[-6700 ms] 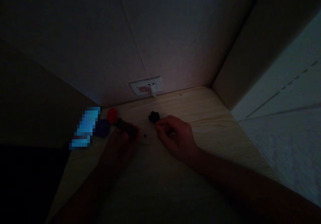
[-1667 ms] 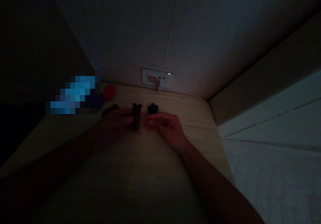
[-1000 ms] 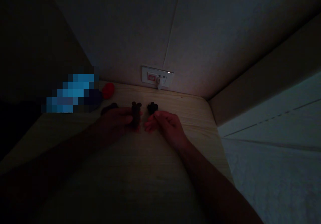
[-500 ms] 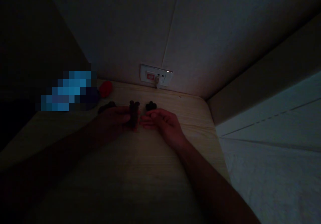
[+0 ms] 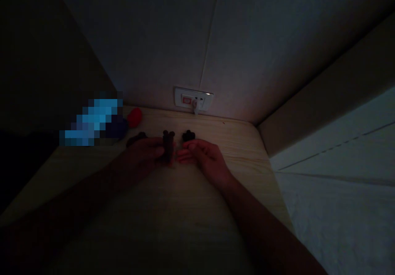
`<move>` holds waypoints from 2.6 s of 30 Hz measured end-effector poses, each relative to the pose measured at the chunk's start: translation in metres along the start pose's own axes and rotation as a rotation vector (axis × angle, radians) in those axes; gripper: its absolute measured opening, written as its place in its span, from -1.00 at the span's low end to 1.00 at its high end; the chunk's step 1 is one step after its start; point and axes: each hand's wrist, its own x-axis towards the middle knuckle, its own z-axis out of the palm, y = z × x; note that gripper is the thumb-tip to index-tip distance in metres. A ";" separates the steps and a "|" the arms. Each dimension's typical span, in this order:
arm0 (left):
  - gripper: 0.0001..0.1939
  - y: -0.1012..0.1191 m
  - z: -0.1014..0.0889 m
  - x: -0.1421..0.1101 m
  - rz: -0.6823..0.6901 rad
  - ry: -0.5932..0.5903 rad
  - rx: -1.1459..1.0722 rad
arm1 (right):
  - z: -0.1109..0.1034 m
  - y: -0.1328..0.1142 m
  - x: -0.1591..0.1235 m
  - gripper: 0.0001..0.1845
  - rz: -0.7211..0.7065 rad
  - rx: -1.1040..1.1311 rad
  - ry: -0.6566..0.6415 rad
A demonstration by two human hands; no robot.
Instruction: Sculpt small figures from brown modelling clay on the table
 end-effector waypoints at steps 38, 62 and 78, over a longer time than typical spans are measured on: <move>-0.74 0.000 -0.001 -0.001 0.008 0.009 0.010 | 0.003 -0.002 -0.002 -0.72 -0.094 -0.151 0.025; -0.73 -0.001 -0.004 0.000 0.003 -0.017 0.005 | 0.000 0.001 -0.004 -0.75 0.002 -0.056 -0.017; -0.79 0.002 0.000 -0.001 -0.006 0.002 0.013 | 0.001 -0.001 -0.004 -0.74 -0.015 -0.078 -0.025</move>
